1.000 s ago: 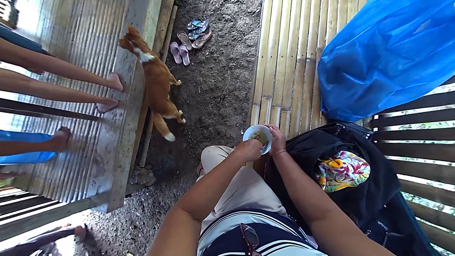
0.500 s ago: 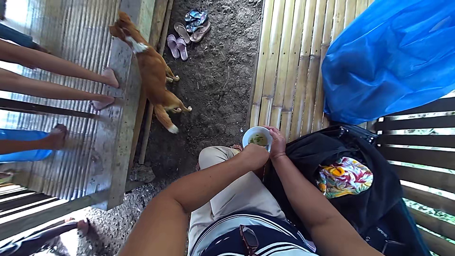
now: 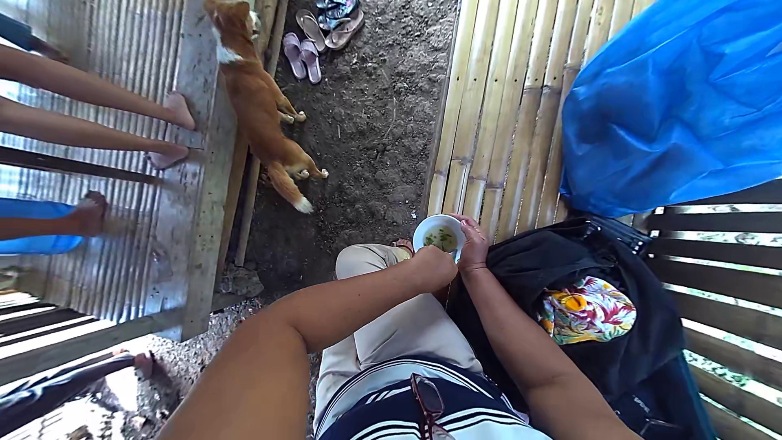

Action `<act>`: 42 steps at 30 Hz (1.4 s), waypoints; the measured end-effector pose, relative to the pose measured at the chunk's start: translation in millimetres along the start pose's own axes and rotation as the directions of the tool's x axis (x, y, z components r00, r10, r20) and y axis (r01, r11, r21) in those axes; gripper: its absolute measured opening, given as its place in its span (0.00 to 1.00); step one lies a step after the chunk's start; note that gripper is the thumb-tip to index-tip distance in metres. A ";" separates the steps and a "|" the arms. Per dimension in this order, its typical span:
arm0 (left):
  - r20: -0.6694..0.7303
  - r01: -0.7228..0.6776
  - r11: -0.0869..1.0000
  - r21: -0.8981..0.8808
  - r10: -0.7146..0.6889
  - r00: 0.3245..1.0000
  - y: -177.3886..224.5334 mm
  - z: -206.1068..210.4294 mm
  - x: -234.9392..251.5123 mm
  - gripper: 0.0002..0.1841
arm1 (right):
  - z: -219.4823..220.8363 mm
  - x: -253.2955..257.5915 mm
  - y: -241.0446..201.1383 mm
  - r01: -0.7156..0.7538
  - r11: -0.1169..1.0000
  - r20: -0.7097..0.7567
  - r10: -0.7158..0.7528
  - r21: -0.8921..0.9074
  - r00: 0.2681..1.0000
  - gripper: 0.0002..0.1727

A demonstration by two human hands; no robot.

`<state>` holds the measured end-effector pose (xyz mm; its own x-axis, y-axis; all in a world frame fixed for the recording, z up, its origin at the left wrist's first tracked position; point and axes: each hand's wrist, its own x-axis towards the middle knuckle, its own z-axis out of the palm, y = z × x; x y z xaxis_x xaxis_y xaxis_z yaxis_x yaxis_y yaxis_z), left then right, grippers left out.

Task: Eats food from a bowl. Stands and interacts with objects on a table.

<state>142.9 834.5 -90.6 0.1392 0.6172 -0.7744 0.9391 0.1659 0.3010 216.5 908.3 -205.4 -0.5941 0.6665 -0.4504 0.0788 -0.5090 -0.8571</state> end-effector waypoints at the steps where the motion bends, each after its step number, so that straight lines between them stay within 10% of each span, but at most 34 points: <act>1: -0.005 0.010 0.999 -0.049 -0.010 1.000 -0.3 -1.7 -1.3 0.09 | 1.5 -3.1 -3.2 -0.003 1.000 0.006 0.004 -0.023 1.000 0.24; 13: 0.018 0.000 1.000 0.009 0.000 1.000 -0.6 -2.6 -2.9 0.07 | 0.5 3.0 2.5 0.027 0.999 -0.023 -0.026 0.040 0.999 0.22; 25: -0.056 -0.070 0.926 -0.372 0.052 0.997 -54.1 12.7 10.6 0.11 | -2.7 10.3 11.3 0.074 0.996 -0.008 -0.074 0.044 0.997 0.22; 42: 0.114 0.154 0.912 -0.380 -0.118 0.986 -60.8 -12.7 24.6 0.10 | -3.1 12.9 12.7 0.102 0.994 -0.022 -0.101 0.030 0.995 0.21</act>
<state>85.2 849.4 -120.9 0.0621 0.5011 -0.8632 0.7583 0.5387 0.3673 212.3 912.1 -222.9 -0.5810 0.7265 -0.3670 -0.0065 -0.4550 -0.8905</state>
